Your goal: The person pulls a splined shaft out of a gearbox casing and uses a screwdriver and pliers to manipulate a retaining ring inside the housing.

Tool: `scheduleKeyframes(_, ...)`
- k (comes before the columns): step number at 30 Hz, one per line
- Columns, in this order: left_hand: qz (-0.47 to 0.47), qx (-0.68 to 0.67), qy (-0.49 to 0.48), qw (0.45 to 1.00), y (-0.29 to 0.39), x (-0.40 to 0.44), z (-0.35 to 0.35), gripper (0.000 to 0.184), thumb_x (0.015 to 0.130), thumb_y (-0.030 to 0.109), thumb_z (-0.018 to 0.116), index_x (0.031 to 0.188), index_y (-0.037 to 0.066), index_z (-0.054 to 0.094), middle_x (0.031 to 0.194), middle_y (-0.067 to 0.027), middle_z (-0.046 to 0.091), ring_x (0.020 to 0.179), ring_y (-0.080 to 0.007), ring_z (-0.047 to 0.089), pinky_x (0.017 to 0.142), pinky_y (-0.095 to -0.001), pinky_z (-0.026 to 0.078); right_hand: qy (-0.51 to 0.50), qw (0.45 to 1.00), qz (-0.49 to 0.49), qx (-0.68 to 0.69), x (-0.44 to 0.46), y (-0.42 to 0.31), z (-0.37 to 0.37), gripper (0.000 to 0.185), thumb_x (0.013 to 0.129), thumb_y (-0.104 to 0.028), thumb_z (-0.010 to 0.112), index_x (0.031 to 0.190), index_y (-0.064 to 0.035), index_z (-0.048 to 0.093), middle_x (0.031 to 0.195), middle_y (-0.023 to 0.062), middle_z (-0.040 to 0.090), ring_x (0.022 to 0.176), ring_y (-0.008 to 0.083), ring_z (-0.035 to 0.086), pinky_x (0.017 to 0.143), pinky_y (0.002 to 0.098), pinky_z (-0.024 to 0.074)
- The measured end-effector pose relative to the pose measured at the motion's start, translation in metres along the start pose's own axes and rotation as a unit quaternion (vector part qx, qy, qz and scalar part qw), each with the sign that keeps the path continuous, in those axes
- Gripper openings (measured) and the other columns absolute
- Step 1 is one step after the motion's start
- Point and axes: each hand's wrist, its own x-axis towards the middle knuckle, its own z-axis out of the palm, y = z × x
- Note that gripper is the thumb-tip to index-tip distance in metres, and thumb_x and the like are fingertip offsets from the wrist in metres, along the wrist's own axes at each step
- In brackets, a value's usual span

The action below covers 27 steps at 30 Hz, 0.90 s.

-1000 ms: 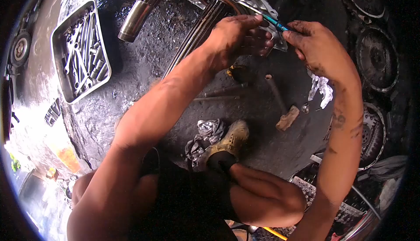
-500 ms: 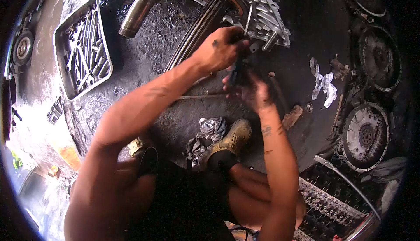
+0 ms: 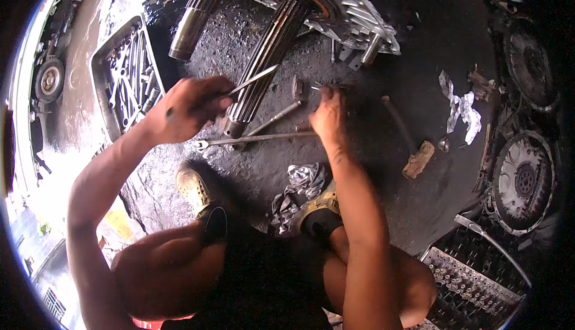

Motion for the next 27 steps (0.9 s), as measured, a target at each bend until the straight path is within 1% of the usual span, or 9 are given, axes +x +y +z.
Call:
scheduleKeyframes(3,-0.034,-0.039,0.0,0.999,-0.011,-0.018,-0.007,0.024,0.095,0.019,0.051,0.103,-0.003,0.058,0.072,-0.0086,0.059,0.064,-0.0142,0.057,0.059,-0.0315,0.046,-0.038,0.988,0.064,-0.136,0.014,0.01,-0.026,0.055,0.067,-0.012,0.075,0.116,-0.0074,0.053,0.126,0.0177,0.046,0.119,0.0377,0.044,0.099,0.0492,0.0394)
scheduleKeyframes(7,-0.069,0.0,0.004,0.998,-0.022,-0.024,-0.01,0.024,0.095,0.017,0.051,0.104,-0.003,0.059,0.073,-0.0095,0.06,0.064,-0.0146,0.058,0.06,-0.0318,0.047,-0.157,0.976,-0.025,-0.149,0.035,0.053,-0.03,0.072,0.069,-0.021,0.079,0.133,-0.0115,0.046,0.138,0.0115,0.042,0.128,0.0364,0.037,0.104,0.0476,0.0367)
scheduleKeyframes(11,-0.025,0.039,-0.014,0.999,-0.018,-0.033,-0.012,0.024,0.094,0.015,0.05,0.105,-0.004,0.059,0.074,-0.0134,0.062,0.064,-0.019,0.063,0.061,-0.0345,0.048,-0.207,0.966,-0.113,-0.109,0.051,0.061,-0.038,0.066,0.069,-0.02,0.077,0.128,-0.0076,0.049,0.13,0.0166,0.048,0.12,0.037,0.045,0.104,0.041,0.0375)
scheduleKeyframes(14,-0.003,0.024,-0.002,1.0,-0.025,-0.037,-0.015,0.024,0.094,0.016,0.051,0.104,-0.004,0.058,0.073,-0.0126,0.062,0.062,-0.0185,0.061,0.06,-0.0349,0.047,-0.185,0.962,-0.09,-0.18,0.044,0.038,-0.047,0.057,0.072,-0.019,0.072,0.124,-0.0048,0.052,0.127,0.0216,0.048,0.117,0.036,0.048,0.101,0.0425,0.0396)
scheduleKeyframes(17,-0.041,0.003,-0.006,0.999,-0.031,-0.038,-0.018,0.025,0.094,0.019,0.052,0.104,-0.003,0.059,0.073,-0.0112,0.061,0.062,-0.0168,0.059,0.059,-0.0342,0.046,-0.172,0.972,0.018,-0.158,0.039,0.026,-0.042,0.047,0.076,-0.019,0.065,0.117,0.0012,0.053,0.119,0.0281,0.052,0.111,0.0388,0.052,0.096,0.045,0.0428)
scheduleKeyframes(21,-0.054,-0.002,-0.012,0.998,-0.041,-0.034,-0.019,0.025,0.094,0.021,0.053,0.103,-0.002,0.059,0.072,-0.0107,0.06,0.062,-0.0156,0.057,0.06,-0.0336,0.045,-0.055,0.998,-0.011,-0.019,0.014,-0.001,-0.043,0.036,0.083,-0.023,0.056,0.102,0.0065,0.053,0.087,0.0306,0.062,0.085,0.0468,0.06,0.079,0.0518,0.0475)
scheduleKeyframes(23,-0.057,-0.005,-0.017,0.998,-0.045,-0.028,-0.018,0.024,0.093,0.019,0.053,0.102,-0.002,0.059,0.07,-0.0116,0.059,0.061,-0.0178,0.057,0.06,-0.0348,0.045,-0.06,0.998,0.011,0.012,0.025,-0.036,-0.063,0.035,0.086,-0.025,0.054,0.102,0.006,0.053,0.088,0.0301,0.062,0.086,0.0463,0.06,0.078,0.0514,0.0475)
scheduleKeyframes(25,0.01,0.017,-0.008,1.0,-0.052,-0.022,-0.015,0.019,0.089,0.01,0.056,0.104,-0.001,0.06,0.081,-0.0212,0.063,0.076,-0.0368,0.063,0.068,-0.0413,0.048,0.009,1.0,0.0,0.006,0.037,-0.07,-0.087,0.033,0.088,-0.026,0.053,0.098,0.0057,0.054,0.087,0.0297,0.062,0.085,0.0456,0.06,0.077,0.0509,0.0477)
scheduleKeyframes(27,-0.011,0.019,-0.03,0.999,-0.047,-0.014,-0.015,0.019,0.089,0.011,0.056,0.104,-0.001,0.06,0.082,-0.0223,0.063,0.08,-0.0389,0.063,0.069,-0.0424,0.048,-0.018,0.992,0.074,0.104,0.057,-0.107,-0.128,0.035,0.087,-0.027,0.054,0.095,0.0072,0.056,0.088,0.0304,0.063,0.086,0.0451,0.06,0.078,0.0505,0.0473)
